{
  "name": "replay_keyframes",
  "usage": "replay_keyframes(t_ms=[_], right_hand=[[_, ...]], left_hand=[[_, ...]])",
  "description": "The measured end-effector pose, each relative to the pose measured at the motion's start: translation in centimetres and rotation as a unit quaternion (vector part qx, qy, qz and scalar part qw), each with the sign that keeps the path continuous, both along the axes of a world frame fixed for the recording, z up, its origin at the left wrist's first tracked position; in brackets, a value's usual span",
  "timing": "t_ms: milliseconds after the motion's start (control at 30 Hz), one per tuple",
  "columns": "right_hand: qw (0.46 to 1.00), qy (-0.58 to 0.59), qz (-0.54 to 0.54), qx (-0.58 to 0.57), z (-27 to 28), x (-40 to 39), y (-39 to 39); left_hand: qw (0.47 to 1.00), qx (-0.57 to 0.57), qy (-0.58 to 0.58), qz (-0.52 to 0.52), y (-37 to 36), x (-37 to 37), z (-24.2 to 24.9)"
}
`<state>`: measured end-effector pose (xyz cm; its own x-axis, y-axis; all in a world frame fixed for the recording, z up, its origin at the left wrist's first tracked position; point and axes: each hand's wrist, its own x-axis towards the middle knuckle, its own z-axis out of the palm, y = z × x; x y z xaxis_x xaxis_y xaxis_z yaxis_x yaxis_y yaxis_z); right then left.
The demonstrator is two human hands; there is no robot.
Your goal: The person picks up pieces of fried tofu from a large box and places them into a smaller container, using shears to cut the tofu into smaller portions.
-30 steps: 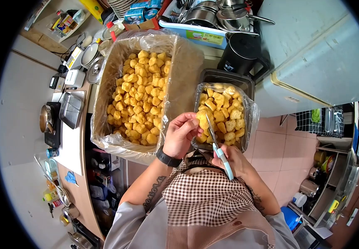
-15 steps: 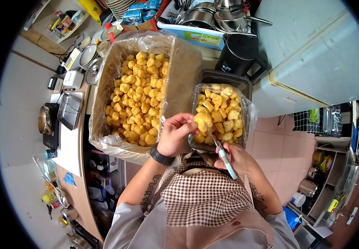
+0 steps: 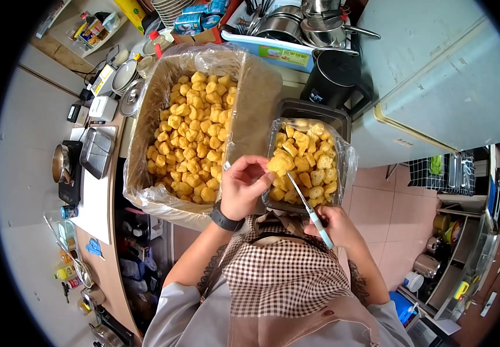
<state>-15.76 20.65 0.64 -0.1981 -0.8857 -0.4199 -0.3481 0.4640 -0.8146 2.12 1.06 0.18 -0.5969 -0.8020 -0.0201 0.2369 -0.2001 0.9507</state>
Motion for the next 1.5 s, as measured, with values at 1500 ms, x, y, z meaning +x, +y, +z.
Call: replay_keyframes(t_ms=[1500], right_hand=[[0.964,-0.180,-0.153,0.126,-1.6,-0.6,2.0]], left_hand=[[0.841,-0.446,-0.298,-0.069,-1.0,-3.6,-1.9]])
